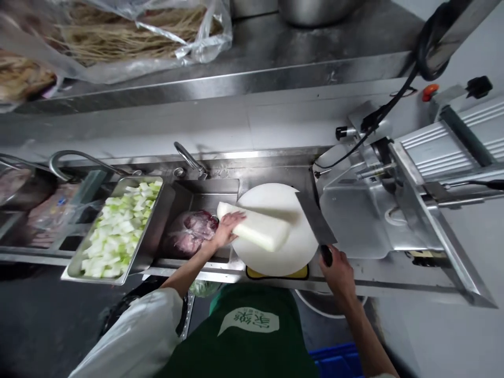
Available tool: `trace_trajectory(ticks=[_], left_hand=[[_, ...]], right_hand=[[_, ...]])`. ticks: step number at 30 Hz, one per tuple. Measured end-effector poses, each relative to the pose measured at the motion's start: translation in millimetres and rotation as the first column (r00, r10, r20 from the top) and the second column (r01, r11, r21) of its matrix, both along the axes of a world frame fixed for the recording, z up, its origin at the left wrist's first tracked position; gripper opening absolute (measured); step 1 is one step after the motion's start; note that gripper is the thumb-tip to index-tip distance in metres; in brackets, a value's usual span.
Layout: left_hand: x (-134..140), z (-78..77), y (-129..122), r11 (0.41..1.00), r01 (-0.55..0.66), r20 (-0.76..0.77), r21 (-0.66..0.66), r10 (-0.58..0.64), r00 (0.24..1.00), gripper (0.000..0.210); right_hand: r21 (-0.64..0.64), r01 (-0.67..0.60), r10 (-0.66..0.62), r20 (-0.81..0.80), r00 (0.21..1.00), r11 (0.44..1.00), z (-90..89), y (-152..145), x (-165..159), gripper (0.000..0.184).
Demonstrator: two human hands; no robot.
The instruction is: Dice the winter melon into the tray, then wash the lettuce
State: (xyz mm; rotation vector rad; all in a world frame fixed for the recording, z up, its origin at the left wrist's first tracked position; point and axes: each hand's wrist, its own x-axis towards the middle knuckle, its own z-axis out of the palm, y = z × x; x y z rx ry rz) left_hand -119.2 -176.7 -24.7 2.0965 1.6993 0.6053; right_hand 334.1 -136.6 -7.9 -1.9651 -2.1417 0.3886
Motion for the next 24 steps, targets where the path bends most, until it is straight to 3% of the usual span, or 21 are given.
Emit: trace_trajectory(ticks=[2, 4, 6, 8, 10, 12, 14, 16, 18, 24], left_hand=[[8.8, -8.8, -2.9, 0.991, 0.112, -0.199, -0.071, -0.124, 0.972, 0.079], [14.9, -10.4, -3.8, 0.983, 0.145, -0.288, -0.113, -0.172, 0.942, 0.095], [19.0, -6.6, -2.4, 0.982, 0.133, -0.286, -0.134, -0.167, 0.944, 0.094], [22.8, -1.0, -1.4, 0.985, 0.094, -0.207, -0.148, -0.124, 0.970, 0.081], [29.8, 1.8, -4.9, 0.990, 0.009, -0.070, -0.141, -0.019, 0.997, 0.066], [43.1, -1.3, -15.0, 0.976, -0.190, 0.098, -0.109, 0.201, 0.975, 0.061], [63.1, -10.5, -29.3, 0.882, -0.461, 0.276, -0.093, 0.468, 0.839, 0.069], [87.2, -22.4, -41.8, 0.772, -0.622, 0.410, -0.134, 0.614, 0.674, 0.081], [111.5, -33.1, -47.4, 0.724, -0.662, 0.463, -0.192, 0.662, 0.590, 0.084], [167.4, -45.2, -28.0, 0.655, -0.709, 0.441, -0.263, 0.735, 0.515, 0.084]], right_hand=[[0.025, 0.004, -0.002, -0.083, 0.997, 1.000, 3.5, 10.4, 15.5, 0.047], [0.017, -0.019, 0.022, -0.182, 0.983, 1.000, 5.7, 19.1, 19.7, 0.049], [-0.025, -0.055, 0.046, -0.275, 0.960, 0.998, 6.5, 25.3, 15.3, 0.051], [-0.077, -0.116, 0.082, -0.348, 0.934, 0.990, 6.0, 28.6, 6.2, 0.052], [-0.133, -0.174, 0.109, -0.393, 0.913, 0.976, 4.7, 29.8, -4.3, 0.052], [-0.193, -0.205, 0.112, -0.408, 0.906, 0.960, 3.0, 29.4, -14.0, 0.049], [-0.235, -0.226, 0.119, -0.395, 0.911, 0.945, 1.4, 28.3, -21.8, 0.045], [-0.256, -0.248, 0.149, -0.352, 0.924, 0.934, 0.7, 27.8, -27.5, 0.042], [-0.266, -0.264, 0.190, -0.274, 0.943, 0.927, 1.7, 28.9, -32.1, 0.040], [-0.367, -0.294, 0.332, 0.045, 0.942, 0.883, 14.3, 41.8, -50.1, 0.037]])
